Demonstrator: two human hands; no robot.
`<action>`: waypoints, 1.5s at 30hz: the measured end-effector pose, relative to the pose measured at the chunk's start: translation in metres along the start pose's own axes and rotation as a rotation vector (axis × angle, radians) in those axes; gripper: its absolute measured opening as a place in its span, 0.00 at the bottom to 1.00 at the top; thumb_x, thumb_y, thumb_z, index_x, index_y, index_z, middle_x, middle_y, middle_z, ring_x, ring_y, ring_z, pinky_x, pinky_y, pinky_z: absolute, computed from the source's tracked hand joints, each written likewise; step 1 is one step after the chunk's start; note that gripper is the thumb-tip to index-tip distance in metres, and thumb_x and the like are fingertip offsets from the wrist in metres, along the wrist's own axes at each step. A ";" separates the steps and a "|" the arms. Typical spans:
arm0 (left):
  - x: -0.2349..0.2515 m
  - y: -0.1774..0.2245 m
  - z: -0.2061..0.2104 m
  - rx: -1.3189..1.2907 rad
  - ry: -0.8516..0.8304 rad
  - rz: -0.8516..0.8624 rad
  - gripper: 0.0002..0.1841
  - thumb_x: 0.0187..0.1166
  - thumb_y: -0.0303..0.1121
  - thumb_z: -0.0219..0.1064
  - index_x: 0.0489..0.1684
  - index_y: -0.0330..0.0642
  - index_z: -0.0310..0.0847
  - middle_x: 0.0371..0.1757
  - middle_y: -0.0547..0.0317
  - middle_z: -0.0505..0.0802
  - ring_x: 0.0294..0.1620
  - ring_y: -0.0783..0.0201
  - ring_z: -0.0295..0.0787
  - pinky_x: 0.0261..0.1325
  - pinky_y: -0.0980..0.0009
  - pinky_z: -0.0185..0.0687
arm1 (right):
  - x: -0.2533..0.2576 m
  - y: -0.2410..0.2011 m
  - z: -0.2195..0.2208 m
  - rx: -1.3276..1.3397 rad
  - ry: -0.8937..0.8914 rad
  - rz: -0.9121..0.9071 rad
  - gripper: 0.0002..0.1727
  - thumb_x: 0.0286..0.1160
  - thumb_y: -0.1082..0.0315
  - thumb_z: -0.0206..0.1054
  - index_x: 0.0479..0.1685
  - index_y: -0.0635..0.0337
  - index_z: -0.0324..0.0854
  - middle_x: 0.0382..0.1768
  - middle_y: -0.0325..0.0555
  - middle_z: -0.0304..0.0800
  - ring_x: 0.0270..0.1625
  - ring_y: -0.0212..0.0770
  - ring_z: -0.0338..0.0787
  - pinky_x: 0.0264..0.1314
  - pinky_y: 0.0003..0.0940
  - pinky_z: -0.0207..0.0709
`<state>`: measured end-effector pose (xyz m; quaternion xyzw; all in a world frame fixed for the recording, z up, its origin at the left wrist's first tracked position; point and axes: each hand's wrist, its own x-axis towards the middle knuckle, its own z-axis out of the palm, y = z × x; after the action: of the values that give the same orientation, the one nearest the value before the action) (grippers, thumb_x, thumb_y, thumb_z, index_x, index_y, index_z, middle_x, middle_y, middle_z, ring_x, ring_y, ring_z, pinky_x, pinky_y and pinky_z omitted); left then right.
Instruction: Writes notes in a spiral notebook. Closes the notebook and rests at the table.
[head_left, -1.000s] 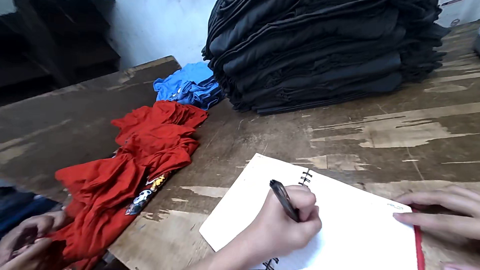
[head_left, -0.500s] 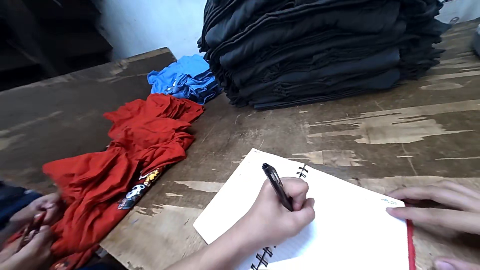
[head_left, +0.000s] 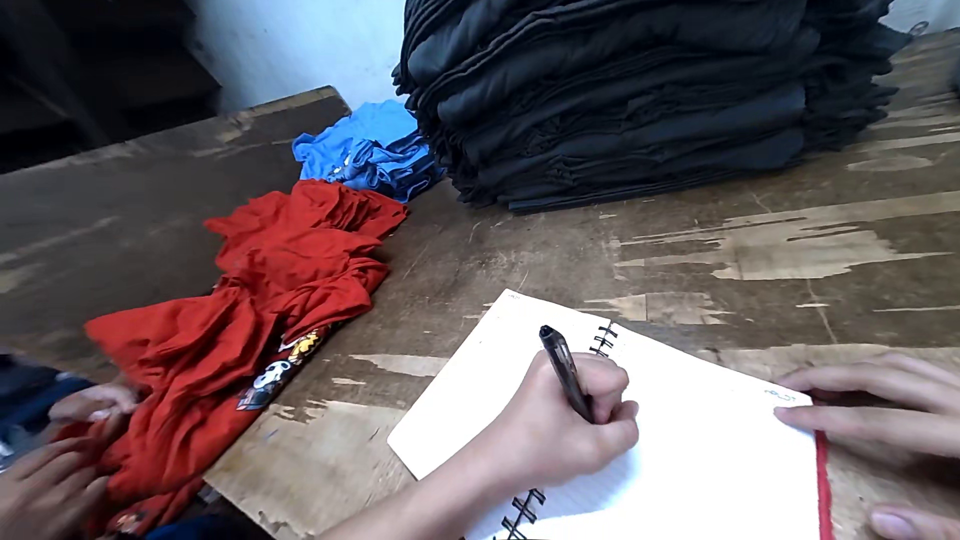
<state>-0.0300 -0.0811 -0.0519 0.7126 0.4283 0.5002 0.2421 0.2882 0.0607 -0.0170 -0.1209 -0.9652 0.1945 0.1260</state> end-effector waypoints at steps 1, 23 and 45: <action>0.000 0.000 0.000 -0.007 0.010 -0.011 0.20 0.71 0.22 0.69 0.11 0.45 0.65 0.18 0.69 0.76 0.23 0.80 0.71 0.26 0.83 0.62 | 0.000 0.000 0.000 0.000 0.001 -0.002 0.30 0.72 0.43 0.72 0.69 0.50 0.89 0.71 0.55 0.85 0.70 0.57 0.81 0.73 0.57 0.71; -0.007 -0.006 0.002 -0.099 0.182 0.051 0.20 0.75 0.20 0.67 0.13 0.45 0.64 0.20 0.68 0.74 0.24 0.80 0.69 0.27 0.84 0.61 | 0.002 -0.004 -0.003 0.025 -0.029 0.018 0.30 0.73 0.46 0.71 0.71 0.53 0.88 0.73 0.58 0.84 0.71 0.61 0.81 0.74 0.59 0.70; -0.005 -0.008 0.004 -0.004 0.235 0.053 0.19 0.82 0.28 0.70 0.16 0.41 0.72 0.24 0.65 0.79 0.25 0.77 0.72 0.28 0.82 0.66 | 0.000 0.000 0.000 0.028 0.005 0.003 0.30 0.73 0.45 0.71 0.70 0.51 0.88 0.73 0.54 0.85 0.71 0.57 0.81 0.73 0.56 0.71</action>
<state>-0.0294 -0.0807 -0.0618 0.6597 0.4337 0.5873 0.1785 0.2880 0.0609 -0.0166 -0.1209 -0.9620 0.2076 0.1299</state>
